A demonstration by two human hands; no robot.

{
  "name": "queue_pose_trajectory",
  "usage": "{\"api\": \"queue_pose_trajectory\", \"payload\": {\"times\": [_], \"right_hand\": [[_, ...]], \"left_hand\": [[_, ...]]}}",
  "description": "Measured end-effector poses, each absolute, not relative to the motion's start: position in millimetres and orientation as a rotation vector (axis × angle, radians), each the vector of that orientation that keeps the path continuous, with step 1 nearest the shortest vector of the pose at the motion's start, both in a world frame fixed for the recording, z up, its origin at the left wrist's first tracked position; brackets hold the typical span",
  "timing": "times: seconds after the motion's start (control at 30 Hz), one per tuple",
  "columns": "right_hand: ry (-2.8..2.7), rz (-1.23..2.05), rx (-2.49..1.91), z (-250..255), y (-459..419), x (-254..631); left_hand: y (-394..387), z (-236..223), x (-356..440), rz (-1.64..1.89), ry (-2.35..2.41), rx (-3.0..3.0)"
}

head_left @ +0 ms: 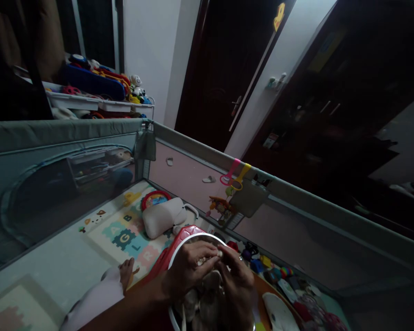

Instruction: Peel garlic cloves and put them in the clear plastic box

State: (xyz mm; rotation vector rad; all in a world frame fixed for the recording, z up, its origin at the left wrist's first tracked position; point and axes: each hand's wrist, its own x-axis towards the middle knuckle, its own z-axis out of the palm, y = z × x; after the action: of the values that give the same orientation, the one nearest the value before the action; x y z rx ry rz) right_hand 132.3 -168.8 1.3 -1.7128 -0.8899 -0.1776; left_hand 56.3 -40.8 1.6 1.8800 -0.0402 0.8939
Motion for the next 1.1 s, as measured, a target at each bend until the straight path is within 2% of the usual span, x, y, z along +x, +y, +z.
{"api": "queue_pose_trajectory", "payload": {"times": [0.43, 0.73, 0.93, 1.1], "right_hand": [[-1.015, -0.084, -1.666, 0, -174, 140], [-0.804, 0.036, -1.637, -1, -173, 141], [-0.744, 0.175, -1.527, 3, -176, 136], [-0.875, 0.058, -1.605, -1, -181, 141]], "left_hand": [[-40, -1, 55, 1.03, -0.107, 2.235], [-50, -9, 61, 1.242, -0.077, 2.466], [-47, -8, 65, 1.187, -0.032, 2.342], [-42, -2, 63, 1.018, -0.048, 2.139]]}}
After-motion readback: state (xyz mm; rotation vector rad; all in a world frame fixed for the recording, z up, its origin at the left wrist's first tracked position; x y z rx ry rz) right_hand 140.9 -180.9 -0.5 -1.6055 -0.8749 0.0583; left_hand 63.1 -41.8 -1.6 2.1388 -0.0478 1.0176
